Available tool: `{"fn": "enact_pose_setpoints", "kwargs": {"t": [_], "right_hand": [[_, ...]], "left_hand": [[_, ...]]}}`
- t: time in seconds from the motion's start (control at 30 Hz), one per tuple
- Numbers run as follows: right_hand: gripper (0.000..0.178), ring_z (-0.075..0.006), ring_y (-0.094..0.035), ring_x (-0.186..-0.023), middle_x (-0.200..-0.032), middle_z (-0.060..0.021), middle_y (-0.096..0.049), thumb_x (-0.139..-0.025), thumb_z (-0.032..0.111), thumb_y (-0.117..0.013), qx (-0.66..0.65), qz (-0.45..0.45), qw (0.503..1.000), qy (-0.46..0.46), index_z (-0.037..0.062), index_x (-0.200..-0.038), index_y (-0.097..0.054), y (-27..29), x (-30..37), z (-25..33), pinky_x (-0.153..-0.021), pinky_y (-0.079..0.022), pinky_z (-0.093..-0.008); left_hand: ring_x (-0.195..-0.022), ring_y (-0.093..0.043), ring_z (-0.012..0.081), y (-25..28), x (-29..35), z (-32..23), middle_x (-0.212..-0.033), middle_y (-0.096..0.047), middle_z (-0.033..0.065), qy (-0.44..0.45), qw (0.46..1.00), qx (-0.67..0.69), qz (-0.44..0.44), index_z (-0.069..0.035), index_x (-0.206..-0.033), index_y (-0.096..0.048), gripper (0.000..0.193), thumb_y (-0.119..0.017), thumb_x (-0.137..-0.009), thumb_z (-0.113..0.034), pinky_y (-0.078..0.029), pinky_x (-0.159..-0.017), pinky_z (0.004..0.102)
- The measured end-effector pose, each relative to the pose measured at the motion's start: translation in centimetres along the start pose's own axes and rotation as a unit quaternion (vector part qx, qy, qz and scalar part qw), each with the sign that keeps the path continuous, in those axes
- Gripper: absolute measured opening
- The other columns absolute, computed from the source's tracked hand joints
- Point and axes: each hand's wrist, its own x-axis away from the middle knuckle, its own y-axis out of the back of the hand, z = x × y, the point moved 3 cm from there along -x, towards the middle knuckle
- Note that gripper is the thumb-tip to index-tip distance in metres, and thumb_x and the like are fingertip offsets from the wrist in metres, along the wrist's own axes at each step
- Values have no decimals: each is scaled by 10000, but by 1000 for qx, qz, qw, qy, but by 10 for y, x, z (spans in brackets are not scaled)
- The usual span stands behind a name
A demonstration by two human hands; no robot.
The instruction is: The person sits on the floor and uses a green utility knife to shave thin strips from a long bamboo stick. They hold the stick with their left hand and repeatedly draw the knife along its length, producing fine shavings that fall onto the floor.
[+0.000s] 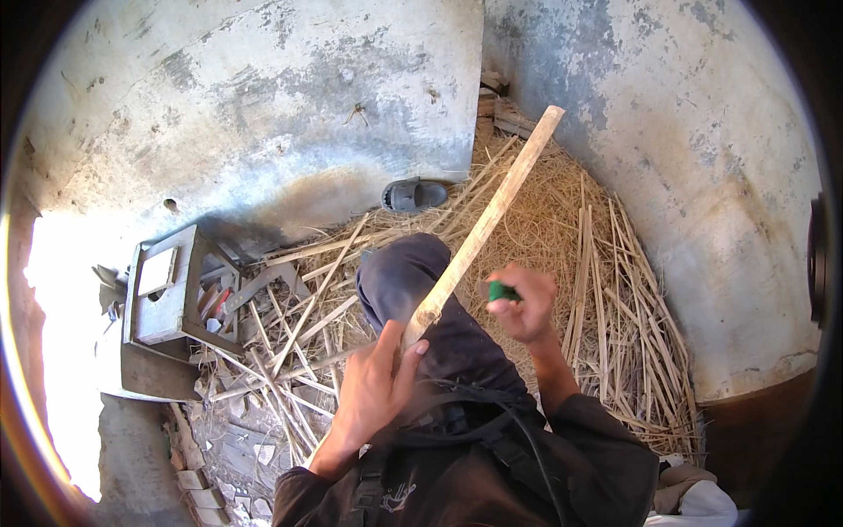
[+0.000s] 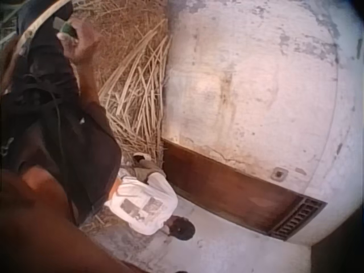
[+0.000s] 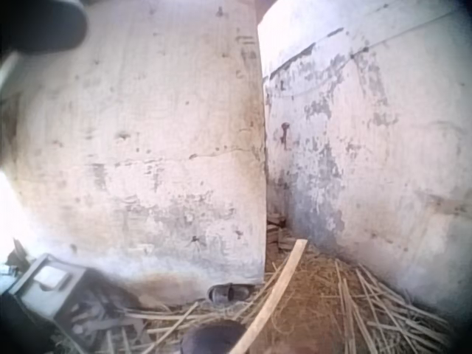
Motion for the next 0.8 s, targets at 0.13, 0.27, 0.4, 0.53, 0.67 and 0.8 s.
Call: {"fn": "enact_pose_setpoints", "kwargs": {"t": [0.13, 0.27, 0.4, 0.53, 0.67, 0.8], "right_hand": [[392, -213, -663, -572, -741, -43, -677, -945, 427, -833, 13, 45, 998, 31, 54, -963, -715, -17, -11, 25, -521, -493, -337], [381, -204, -656, -558, -718, -33, -663, -933, 425, -843, 21, 48, 998, 38, 64, -955, -723, -19, -13, 27, -502, -481, -336], [377, -199, -649, -547, -707, -30, -658, -927, 424, -849, 34, 47, 997, 47, 67, -945, -730, -17, -15, 28, -493, -472, -333], [372, -195, -639, -529, -682, -19, -648, -924, 427, -851, 44, 37, 997, 52, 74, -939, -734, -17, -15, 26, -485, -464, -331], [376, -190, -624, -514, -655, -7, -631, -914, 445, -854, 71, 37, 995, 66, 88, -938, -741, -14, -20, 29, -478, -455, -331], [386, -187, -609, -504, -641, -1, -618, -902, 465, -859, 97, 29, 992, 77, 97, -933, -747, -13, -24, 31, -474, -448, -333]], "left_hand": [[-507, -527, 353, -4, -1, -2, -588, -524, 151, -26, 1000, -4, -11, 2, -1123, -609, 237, -706, -1062, -206, -410, -538, 441], [-490, -503, 302, -7, 2, -3, -583, -516, 140, -21, 1000, -2, -17, 7, -1136, -623, 240, -713, -1060, -203, -404, -541, 416], [-531, -531, 365, -6, 3, -4, -619, -529, 168, -13, 1000, 10, -6, 7, -1136, -617, 231, -658, -1092, -216, -417, -565, 435], [-621, -593, 468, -10, 1, 1, -683, -580, 226, -17, 999, 34, 5, -7, -1105, -588, 225, -598, -1125, -231, -436, -583, 496], [-655, -622, 497, -9, 1, 2, -722, -615, 254, -11, 999, 41, 7, -16, -1090, -582, 213, -581, -1132, -226, -445, -591, 523], [-653, -623, 492, -7, 2, 2, -726, -615, 249, -7, 999, 35, 6, -17, -1077, -583, 226, -581, -1133, -236, -443, -590, 513]]}}
